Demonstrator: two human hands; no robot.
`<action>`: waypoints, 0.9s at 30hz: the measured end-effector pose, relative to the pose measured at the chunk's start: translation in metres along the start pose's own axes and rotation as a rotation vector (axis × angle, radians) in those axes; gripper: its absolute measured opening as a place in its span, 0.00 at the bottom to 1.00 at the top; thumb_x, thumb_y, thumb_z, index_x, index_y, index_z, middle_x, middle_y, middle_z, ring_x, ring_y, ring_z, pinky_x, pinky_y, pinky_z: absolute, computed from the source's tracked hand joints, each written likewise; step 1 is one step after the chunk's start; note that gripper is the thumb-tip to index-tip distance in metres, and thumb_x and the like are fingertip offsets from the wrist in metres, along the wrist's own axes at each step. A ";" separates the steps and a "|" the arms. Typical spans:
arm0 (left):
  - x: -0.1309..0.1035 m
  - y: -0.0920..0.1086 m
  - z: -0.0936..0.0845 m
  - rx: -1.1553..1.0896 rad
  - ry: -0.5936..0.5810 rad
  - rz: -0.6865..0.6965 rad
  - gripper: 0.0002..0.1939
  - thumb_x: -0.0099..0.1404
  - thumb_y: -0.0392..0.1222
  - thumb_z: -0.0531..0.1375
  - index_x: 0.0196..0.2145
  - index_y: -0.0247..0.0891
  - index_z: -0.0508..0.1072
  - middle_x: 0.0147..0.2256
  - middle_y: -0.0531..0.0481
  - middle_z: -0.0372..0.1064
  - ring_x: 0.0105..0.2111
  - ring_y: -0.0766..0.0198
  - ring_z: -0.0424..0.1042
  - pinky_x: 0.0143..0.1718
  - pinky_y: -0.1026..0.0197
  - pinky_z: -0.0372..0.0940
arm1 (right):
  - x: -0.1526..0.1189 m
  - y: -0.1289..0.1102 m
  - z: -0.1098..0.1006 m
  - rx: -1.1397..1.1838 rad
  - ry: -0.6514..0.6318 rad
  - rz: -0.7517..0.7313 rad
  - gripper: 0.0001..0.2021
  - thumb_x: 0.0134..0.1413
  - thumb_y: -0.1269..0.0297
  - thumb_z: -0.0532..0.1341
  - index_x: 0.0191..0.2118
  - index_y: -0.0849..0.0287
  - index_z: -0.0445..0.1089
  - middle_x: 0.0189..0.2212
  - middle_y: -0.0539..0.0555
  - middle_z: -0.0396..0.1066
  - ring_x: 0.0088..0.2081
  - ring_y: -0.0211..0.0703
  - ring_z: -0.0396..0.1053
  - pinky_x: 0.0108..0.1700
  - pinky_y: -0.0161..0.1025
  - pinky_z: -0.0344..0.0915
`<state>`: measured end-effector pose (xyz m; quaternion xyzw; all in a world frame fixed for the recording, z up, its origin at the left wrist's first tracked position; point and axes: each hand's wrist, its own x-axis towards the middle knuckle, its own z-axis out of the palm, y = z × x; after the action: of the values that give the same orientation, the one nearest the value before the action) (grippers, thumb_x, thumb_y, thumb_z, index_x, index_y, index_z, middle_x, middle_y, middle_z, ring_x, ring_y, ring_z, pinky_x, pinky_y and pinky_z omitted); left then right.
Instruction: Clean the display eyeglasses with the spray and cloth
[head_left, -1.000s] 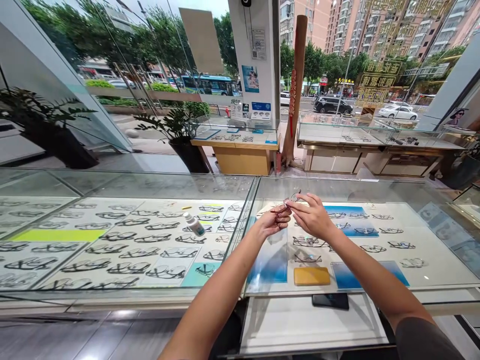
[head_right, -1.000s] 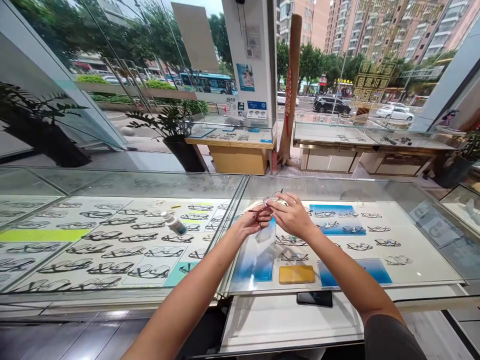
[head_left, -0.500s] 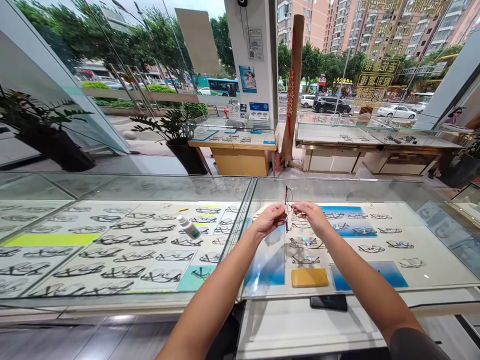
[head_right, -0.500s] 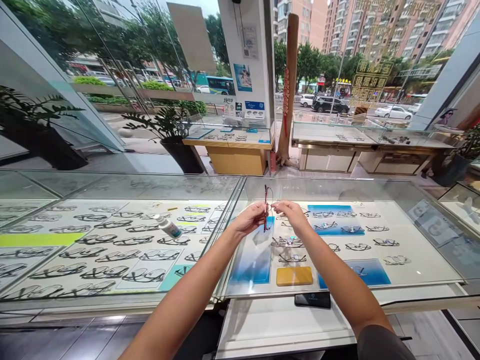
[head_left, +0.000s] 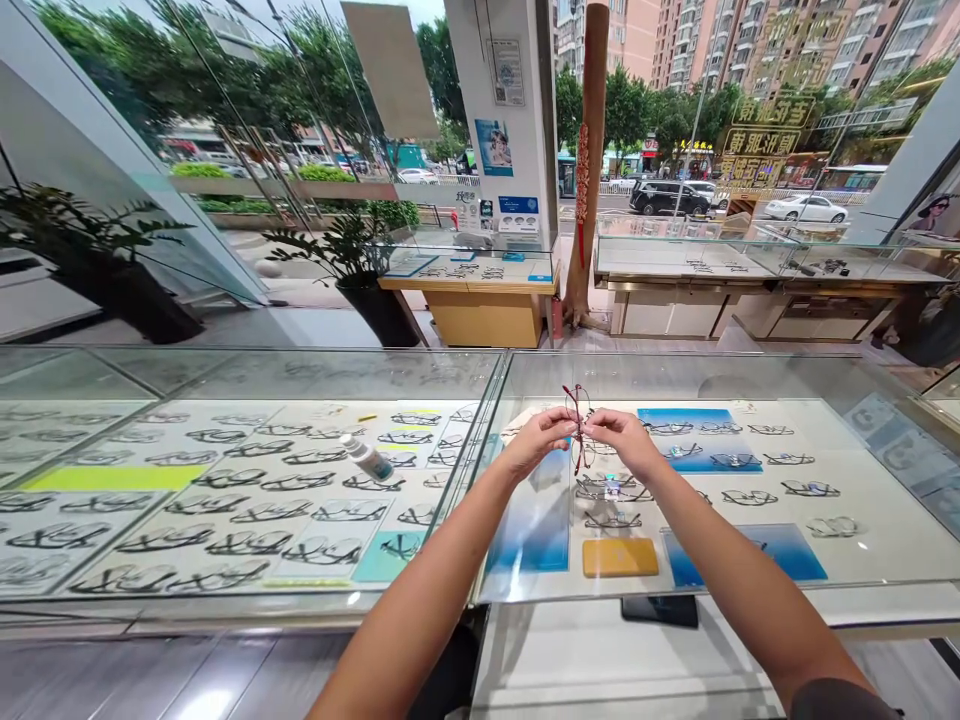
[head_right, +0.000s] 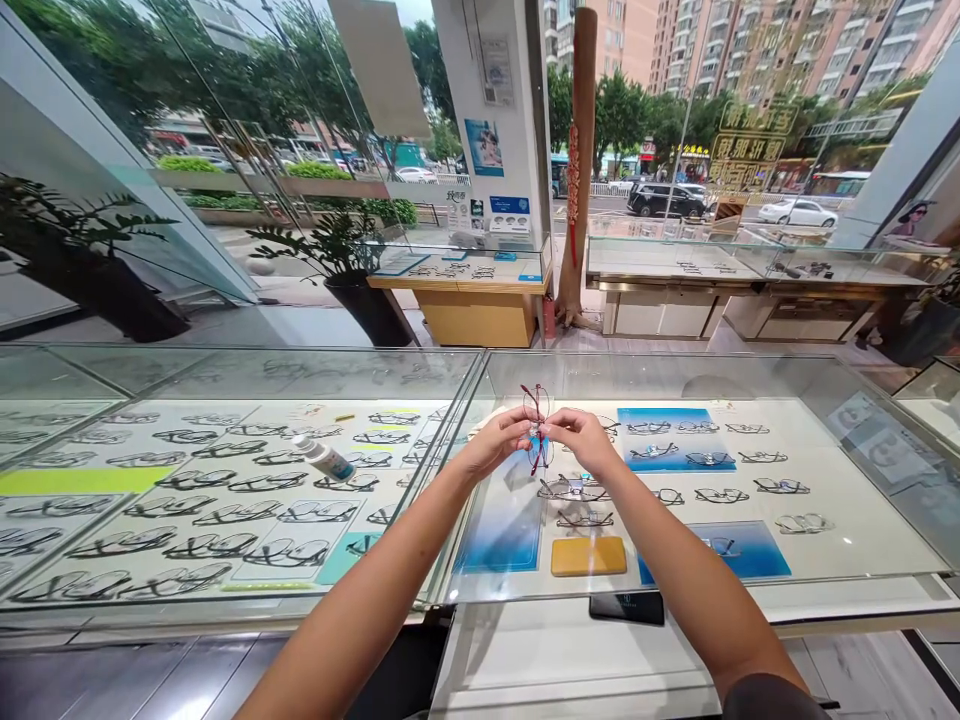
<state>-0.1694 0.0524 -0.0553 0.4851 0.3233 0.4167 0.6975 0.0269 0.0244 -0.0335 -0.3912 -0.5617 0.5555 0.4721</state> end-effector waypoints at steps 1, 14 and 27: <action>0.000 0.001 0.000 0.008 0.005 -0.006 0.26 0.46 0.54 0.79 0.36 0.36 0.77 0.35 0.52 0.69 0.34 0.68 0.65 0.33 0.65 0.60 | 0.000 -0.001 0.000 -0.006 -0.003 -0.002 0.14 0.45 0.50 0.74 0.27 0.55 0.76 0.29 0.48 0.72 0.36 0.42 0.66 0.46 0.44 0.63; 0.000 0.000 -0.002 0.109 0.042 0.045 0.21 0.47 0.48 0.78 0.33 0.37 0.76 0.31 0.52 0.70 0.31 0.67 0.67 0.36 0.62 0.60 | 0.001 0.000 0.000 0.030 -0.003 0.047 0.16 0.42 0.49 0.76 0.27 0.55 0.76 0.30 0.49 0.74 0.38 0.43 0.67 0.47 0.44 0.62; -0.002 0.006 -0.011 0.791 0.509 0.493 0.09 0.62 0.42 0.63 0.41 0.41 0.76 0.38 0.47 0.76 0.41 0.56 0.73 0.45 0.56 0.62 | 0.009 0.003 -0.010 0.139 0.048 0.125 0.07 0.38 0.61 0.68 0.22 0.56 0.71 0.30 0.51 0.77 0.37 0.43 0.71 0.43 0.41 0.62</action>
<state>-0.1818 0.0560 -0.0531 0.6561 0.4912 0.5191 0.2424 0.0342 0.0357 -0.0361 -0.4050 -0.4848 0.6120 0.4757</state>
